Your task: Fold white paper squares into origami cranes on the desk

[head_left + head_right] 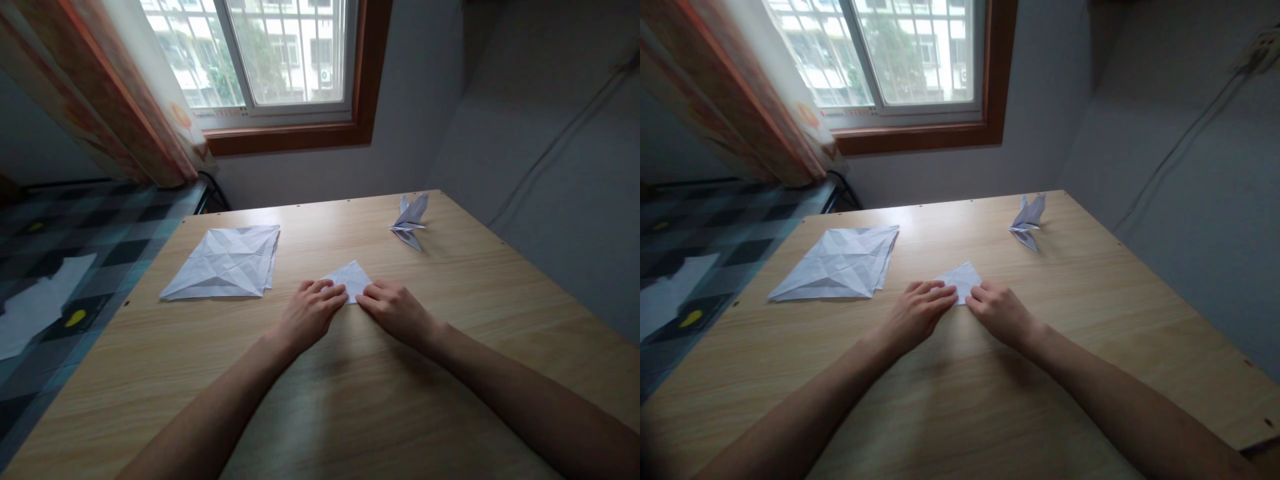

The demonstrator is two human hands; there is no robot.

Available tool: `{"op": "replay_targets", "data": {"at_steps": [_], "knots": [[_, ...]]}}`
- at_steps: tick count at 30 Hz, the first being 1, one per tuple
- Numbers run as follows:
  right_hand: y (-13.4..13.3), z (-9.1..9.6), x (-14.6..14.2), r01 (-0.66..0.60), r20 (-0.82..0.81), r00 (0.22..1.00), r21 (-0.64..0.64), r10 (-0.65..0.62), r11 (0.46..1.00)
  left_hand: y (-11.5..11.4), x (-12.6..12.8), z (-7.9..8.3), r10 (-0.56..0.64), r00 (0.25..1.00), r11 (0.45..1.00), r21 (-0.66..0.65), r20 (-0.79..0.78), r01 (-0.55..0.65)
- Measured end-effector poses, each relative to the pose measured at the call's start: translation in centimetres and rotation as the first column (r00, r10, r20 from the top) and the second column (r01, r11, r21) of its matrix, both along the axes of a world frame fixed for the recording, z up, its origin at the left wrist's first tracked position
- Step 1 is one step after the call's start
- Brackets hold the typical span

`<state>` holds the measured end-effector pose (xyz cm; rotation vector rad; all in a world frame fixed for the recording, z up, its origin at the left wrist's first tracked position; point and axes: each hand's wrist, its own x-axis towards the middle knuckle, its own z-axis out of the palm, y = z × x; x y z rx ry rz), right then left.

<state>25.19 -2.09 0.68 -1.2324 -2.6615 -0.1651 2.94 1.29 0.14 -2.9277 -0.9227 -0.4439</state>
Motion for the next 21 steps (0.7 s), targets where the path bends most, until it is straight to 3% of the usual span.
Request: {"op": "replay_targets", "data": {"at_steps": [4, 9, 12, 15, 18, 21], "knots": [[-1.5, 1.6, -1.3, 0.114, 0.213, 0.973, -0.084, -0.094, 0.99, -0.4, 0.1, 0.5, -0.001, 0.999, 1.0, 0.008, -0.04, 0.001], [-2.3, 2.6, -1.6, 0.265, 0.274, 0.935, -0.12, -0.225, 0.957, -0.7, 0.2, 0.7, 0.064, 0.998, 0.998, 0.014, -0.017, -0.063], [-1.8, 2.3, -0.9, 0.326, 0.165, 0.937, -0.087, -0.309, 0.941, -0.7, 0.2, 1.0, 0.06, 0.998, 0.998, 0.019, 0.013, -0.061], [-0.9, 1.3, -0.1, 0.388, -0.059, 0.918, -0.069, -0.392, 0.919, -0.6, 0.1, 1.1, 0.044, 0.997, 0.999, 0.014, 0.059, -0.045], [0.1, 0.1, 0.2, 0.41, -0.268, 0.86, -0.146, -0.435, 0.901, -0.4, 0.0, 0.9, 0.031, 0.991, 0.999, -0.033, 0.131, -0.027], [0.8, -0.7, 0.0, 0.367, -0.364, 0.828, -0.22, -0.426, 0.904, -0.1, -0.1, 0.5, 0.023, 0.985, 0.992, -0.124, 0.172, -0.002]]}}
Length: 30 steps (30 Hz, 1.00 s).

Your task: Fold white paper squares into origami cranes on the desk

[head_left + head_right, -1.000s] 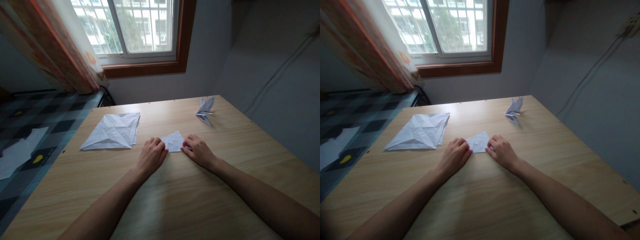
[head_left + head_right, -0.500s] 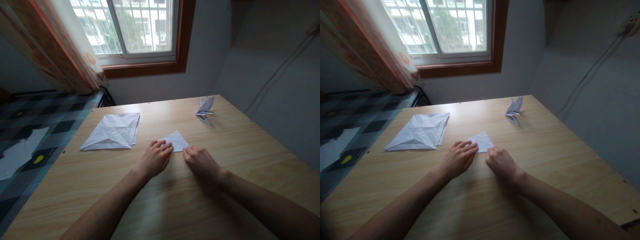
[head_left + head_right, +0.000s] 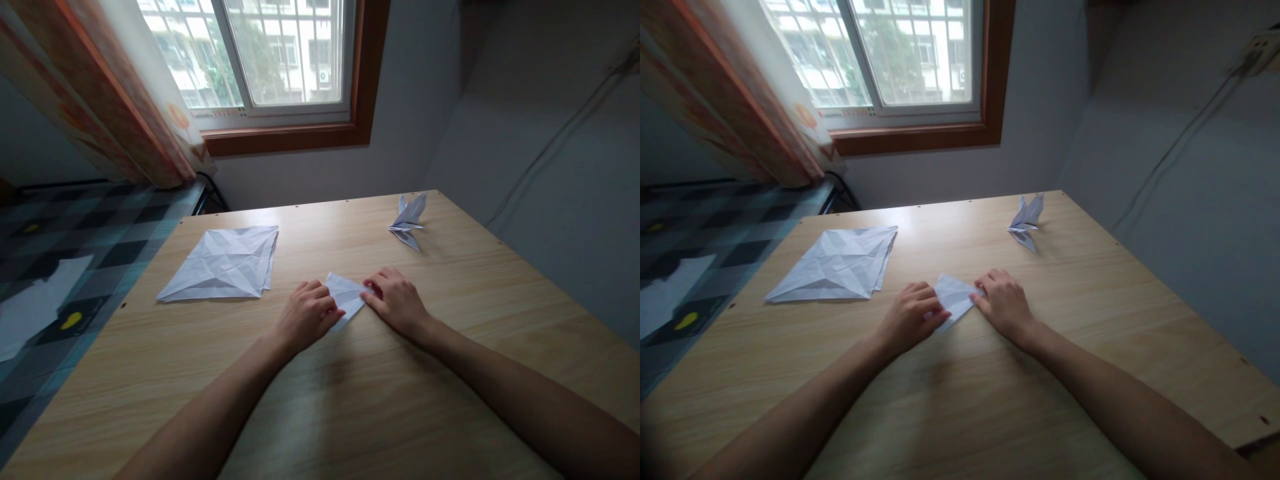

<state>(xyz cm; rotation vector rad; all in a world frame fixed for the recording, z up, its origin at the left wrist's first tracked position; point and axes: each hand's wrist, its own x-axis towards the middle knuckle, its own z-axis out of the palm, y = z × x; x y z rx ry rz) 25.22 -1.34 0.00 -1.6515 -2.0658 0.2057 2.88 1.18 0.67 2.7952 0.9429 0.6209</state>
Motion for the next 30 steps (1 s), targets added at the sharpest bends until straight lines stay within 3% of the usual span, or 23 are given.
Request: {"op": "replay_targets", "data": {"at_steps": [3, 6, 8, 11, 16, 21, 25, 30], "knots": [[0.4, -0.2, -0.2, -0.077, -0.083, 0.994, -0.053, 0.073, 0.996, 0.4, 0.0, -0.4, 0.127, 0.989, 0.99, -0.069, 0.081, -0.121], [0.7, -0.1, -0.3, -0.133, -0.183, 0.977, -0.11, 0.111, 0.985, 1.0, 0.0, -0.7, 0.33, 0.927, 0.935, -0.195, 0.179, -0.296], [0.8, -0.1, -0.2, -0.157, -0.243, 0.962, -0.134, 0.121, 0.978, 1.4, -0.1, -0.9, 0.376, 0.907, 0.903, -0.293, 0.188, -0.314], [0.9, -0.1, -0.1, -0.178, -0.295, 0.946, -0.132, 0.133, 0.975, 1.7, -0.2, -1.1, 0.353, 0.914, 0.896, -0.355, 0.201, -0.268], [0.8, 0.1, -0.3, -0.206, -0.316, 0.935, -0.111, 0.162, 0.972, 1.6, -0.2, -0.6, 0.368, 0.901, 0.904, -0.316, 0.227, -0.29], [0.7, -0.2, 0.0, -0.196, -0.324, 0.931, -0.062, 0.166, 0.979, 1.4, -0.3, 0.0, 0.233, 0.944, 0.942, -0.295, 0.233, -0.16], [0.7, -0.7, 0.7, -0.303, -0.176, 0.935, 0.061, 0.309, 0.951, 1.1, -0.5, -0.3, 0.17, 0.945, 0.967, -0.233, 0.28, -0.105], [0.1, -0.2, 0.7, -0.44, 0.216, 0.887, 0.123, 0.408, 0.89, 0.0, -0.4, 0.2, 0.12, 0.986, 0.989, -0.105, 0.116, -0.109]]}}
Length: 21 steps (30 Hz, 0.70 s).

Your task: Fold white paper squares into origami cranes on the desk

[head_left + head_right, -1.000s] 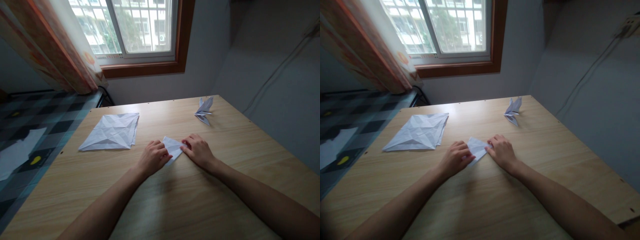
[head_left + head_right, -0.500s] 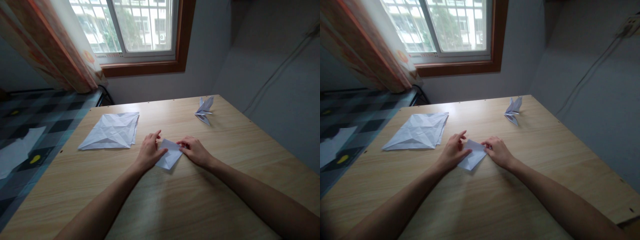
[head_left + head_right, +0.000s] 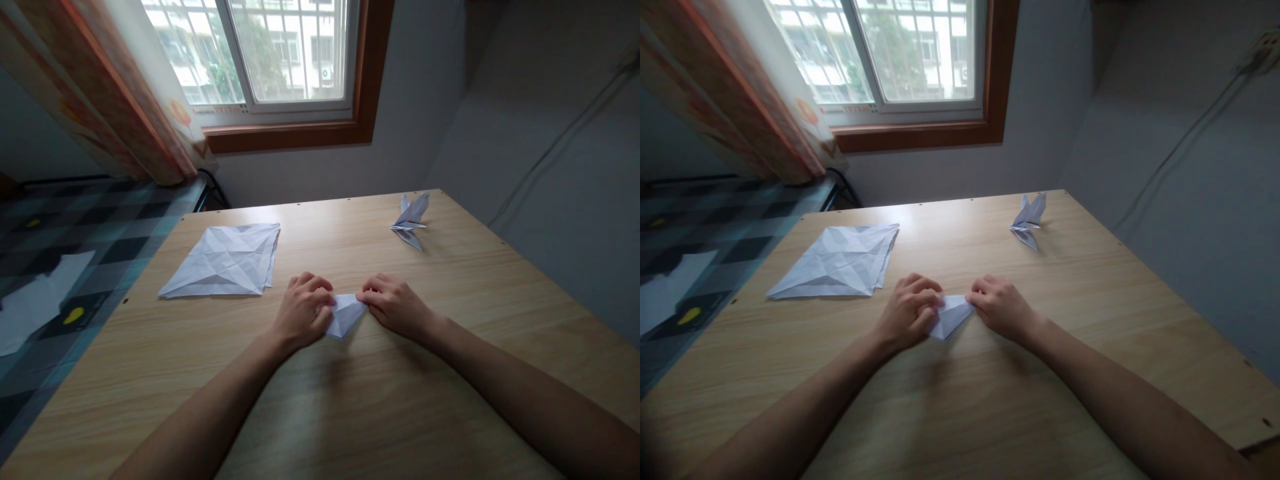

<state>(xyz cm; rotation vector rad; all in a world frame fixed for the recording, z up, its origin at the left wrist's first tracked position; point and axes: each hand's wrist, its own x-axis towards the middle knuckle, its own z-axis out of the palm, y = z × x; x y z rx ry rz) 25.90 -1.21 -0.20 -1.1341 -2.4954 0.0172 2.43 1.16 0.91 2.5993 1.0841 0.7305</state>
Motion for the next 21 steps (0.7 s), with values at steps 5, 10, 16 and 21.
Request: {"op": "replay_targets", "data": {"at_steps": [5, 10, 16, 21], "knots": [[-1.1, 1.2, -1.1, 0.042, 0.204, 0.978, 0.026, -0.047, 0.999, -0.7, 0.5, 0.4, 0.035, 0.991, 0.99, 0.14, -0.129, -0.017], [-1.3, 0.9, -1.3, 0.005, 0.148, 0.989, 0.059, -0.014, 0.998, -0.4, 0.4, -0.2, 0.047, 0.979, 0.987, 0.157, -0.199, -0.015], [-1.5, 0.7, -1.7, 0.011, 0.199, 0.98, -0.011, -0.008, 1.0, -0.1, 0.1, -0.4, 0.123, 0.965, 0.973, 0.219, -0.232, -0.072], [-1.5, 1.2, -1.7, 0.108, 0.229, 0.969, -0.038, -0.097, 0.993, -0.3, -0.2, -0.3, 0.13, 0.958, 0.956, 0.287, -0.257, -0.053]]}}
